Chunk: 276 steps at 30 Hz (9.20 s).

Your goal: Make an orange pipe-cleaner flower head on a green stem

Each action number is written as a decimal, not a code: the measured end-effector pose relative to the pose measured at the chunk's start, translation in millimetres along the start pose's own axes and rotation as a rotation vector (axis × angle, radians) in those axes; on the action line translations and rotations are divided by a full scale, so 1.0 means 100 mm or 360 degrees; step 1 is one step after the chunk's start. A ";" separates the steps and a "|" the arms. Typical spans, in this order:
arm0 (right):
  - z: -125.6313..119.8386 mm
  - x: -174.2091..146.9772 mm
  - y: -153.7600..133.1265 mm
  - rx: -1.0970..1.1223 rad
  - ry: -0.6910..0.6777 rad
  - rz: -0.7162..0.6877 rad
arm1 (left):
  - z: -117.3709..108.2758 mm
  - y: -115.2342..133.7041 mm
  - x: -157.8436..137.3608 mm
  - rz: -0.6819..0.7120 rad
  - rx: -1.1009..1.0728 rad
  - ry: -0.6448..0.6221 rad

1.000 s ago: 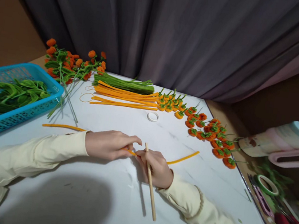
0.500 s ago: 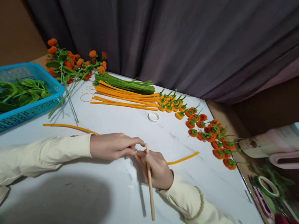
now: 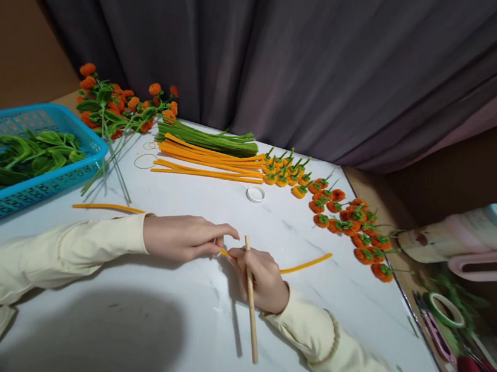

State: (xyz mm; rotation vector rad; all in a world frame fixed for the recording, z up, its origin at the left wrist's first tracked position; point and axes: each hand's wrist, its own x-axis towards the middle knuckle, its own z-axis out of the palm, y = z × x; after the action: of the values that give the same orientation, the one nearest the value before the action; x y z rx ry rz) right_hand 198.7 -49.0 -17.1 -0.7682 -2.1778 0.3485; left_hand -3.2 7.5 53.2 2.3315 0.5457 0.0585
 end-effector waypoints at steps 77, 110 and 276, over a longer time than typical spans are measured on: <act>-0.04 0.04 -0.05 -0.0101 -0.0055 -0.0178 | 0.02 -0.06 0.02 0.0042 -0.0281 0.0021; -0.03 0.02 -0.05 -0.0164 -0.0039 -0.0303 | 0.08 -0.11 0.08 -0.0449 -0.1192 -0.0115; -0.10 0.08 -0.14 -0.0340 0.0037 -0.0478 | 0.23 -0.33 0.15 -0.0798 -0.2326 -0.0372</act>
State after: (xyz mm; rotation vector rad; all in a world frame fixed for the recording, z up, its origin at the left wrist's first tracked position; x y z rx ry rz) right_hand 196.2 -54.5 0.8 -0.5419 -2.2902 -0.0462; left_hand 3.1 19.5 12.8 0.7449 0.6286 -0.0460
